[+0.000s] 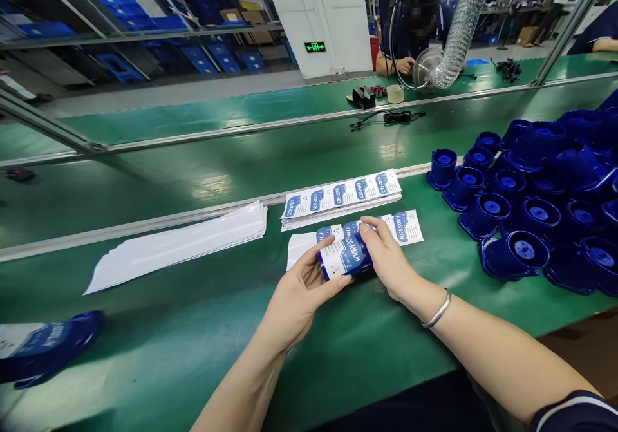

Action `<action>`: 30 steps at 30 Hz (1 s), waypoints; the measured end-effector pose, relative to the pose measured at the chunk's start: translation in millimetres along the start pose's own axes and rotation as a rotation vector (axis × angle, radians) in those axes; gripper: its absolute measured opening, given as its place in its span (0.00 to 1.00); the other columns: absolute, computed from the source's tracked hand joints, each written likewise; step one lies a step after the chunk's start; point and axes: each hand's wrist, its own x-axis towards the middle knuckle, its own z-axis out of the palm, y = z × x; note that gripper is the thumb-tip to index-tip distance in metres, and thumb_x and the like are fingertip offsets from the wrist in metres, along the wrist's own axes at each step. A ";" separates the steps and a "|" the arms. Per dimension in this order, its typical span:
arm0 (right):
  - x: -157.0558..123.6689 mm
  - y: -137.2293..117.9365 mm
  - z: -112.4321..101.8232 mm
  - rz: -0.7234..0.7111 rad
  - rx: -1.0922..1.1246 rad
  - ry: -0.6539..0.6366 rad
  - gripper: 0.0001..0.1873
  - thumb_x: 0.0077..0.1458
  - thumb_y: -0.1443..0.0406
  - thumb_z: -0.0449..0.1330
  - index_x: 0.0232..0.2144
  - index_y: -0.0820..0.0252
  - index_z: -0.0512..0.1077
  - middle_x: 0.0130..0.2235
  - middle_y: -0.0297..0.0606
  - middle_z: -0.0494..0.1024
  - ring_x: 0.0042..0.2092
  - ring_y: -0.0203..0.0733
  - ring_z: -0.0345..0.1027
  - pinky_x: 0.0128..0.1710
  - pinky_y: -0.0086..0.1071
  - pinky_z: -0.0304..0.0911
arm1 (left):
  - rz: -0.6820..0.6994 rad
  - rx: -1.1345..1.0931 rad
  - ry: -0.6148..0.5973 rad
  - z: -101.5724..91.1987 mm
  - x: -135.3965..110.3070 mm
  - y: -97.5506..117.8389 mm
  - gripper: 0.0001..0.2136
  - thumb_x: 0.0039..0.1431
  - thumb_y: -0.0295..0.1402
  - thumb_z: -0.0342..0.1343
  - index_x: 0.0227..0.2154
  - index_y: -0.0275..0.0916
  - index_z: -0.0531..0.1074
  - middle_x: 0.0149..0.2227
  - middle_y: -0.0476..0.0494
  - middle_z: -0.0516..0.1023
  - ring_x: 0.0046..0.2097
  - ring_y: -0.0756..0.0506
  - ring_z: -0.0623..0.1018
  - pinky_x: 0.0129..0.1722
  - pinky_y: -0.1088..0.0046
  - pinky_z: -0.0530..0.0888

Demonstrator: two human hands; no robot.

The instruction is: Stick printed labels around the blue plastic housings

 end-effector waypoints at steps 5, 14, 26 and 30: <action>3.3 -5.9 -2.6 0.035 0.030 0.020 0.21 0.59 0.49 0.58 0.49 0.53 0.72 0.47 0.38 0.75 0.48 0.48 0.68 0.49 0.41 0.64 | -0.012 0.002 -0.200 -8.9 0.2 4.2 0.42 0.46 0.29 0.72 0.64 0.48 0.60 0.67 0.39 0.63 0.66 0.34 0.66 0.59 0.58 0.73; -6.0 0.0 -0.3 -0.082 -0.093 -0.037 0.25 0.59 0.45 0.57 0.51 0.52 0.70 0.47 0.37 0.76 0.50 0.48 0.67 0.50 0.42 0.63 | 0.045 0.058 -0.001 6.6 0.5 -0.2 0.36 0.47 0.37 0.72 0.59 0.42 0.66 0.59 0.38 0.73 0.60 0.35 0.73 0.62 0.56 0.69; -1.4 1.2 1.5 0.091 0.159 -0.061 0.31 0.52 0.41 0.62 0.51 0.51 0.73 0.54 0.35 0.75 0.57 0.50 0.66 0.53 0.39 0.63 | 0.206 0.269 -0.202 -20.2 10.3 2.6 0.39 0.48 0.34 0.70 0.63 0.44 0.62 0.65 0.37 0.66 0.58 0.37 0.75 0.57 0.60 0.72; 0.2 9.9 -4.0 0.131 0.219 -0.112 0.36 0.49 0.39 0.64 0.55 0.49 0.69 0.55 0.37 0.74 0.55 0.49 0.69 0.51 0.39 0.67 | 0.375 0.651 0.144 -20.1 0.3 19.7 0.33 0.52 0.41 0.66 0.60 0.44 0.65 0.57 0.40 0.74 0.50 0.41 0.79 0.49 0.67 0.76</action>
